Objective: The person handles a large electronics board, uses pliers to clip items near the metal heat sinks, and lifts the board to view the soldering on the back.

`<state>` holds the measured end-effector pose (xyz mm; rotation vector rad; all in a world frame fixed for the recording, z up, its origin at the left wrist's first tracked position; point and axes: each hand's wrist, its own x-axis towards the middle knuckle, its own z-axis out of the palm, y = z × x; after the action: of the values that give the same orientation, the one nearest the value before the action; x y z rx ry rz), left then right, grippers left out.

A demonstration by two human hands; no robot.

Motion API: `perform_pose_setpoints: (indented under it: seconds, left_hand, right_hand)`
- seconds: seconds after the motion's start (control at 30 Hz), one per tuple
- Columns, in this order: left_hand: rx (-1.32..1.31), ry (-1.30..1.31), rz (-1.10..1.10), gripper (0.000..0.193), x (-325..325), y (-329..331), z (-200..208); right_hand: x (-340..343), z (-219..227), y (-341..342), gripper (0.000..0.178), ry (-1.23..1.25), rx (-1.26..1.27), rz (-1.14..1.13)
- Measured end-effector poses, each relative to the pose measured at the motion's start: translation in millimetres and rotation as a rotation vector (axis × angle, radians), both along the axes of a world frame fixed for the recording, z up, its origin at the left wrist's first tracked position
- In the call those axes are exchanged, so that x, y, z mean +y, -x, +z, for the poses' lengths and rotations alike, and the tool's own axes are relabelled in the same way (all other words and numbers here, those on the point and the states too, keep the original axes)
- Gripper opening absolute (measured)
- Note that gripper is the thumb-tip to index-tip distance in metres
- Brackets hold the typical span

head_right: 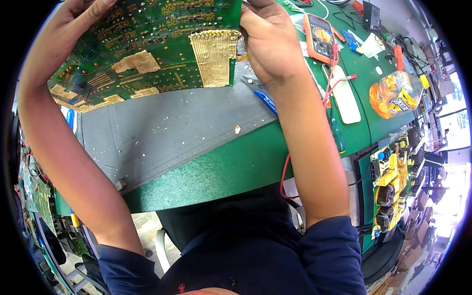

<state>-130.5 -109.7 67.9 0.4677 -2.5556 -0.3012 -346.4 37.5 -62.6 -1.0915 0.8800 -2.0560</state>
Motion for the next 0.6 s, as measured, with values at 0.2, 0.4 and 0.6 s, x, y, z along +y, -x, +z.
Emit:
perform_pose_setpoints:
  seconds: [0.2, 0.4, 0.6]
  left_hand:
    - [0.001, -0.001, -0.001, 0.061, -0.3, 1.4, -1.5]
    - [0.003, 0.003, 0.013, 0.061, -1.5, -1.3, -1.4]
    - [0.008, 0.002, 0.009, 0.061, -2.7, 0.4, -4.4]
  right_hand:
    - [-3.3, -0.7, -0.2, 0.025, -0.006, -0.030, -0.010]
    - [-3.9, -0.5, -2.5, 0.024, -0.022, -0.040, -0.017]
    - [-4.5, -6.1, 1.5, 0.024, 0.034, -0.036, -0.015]
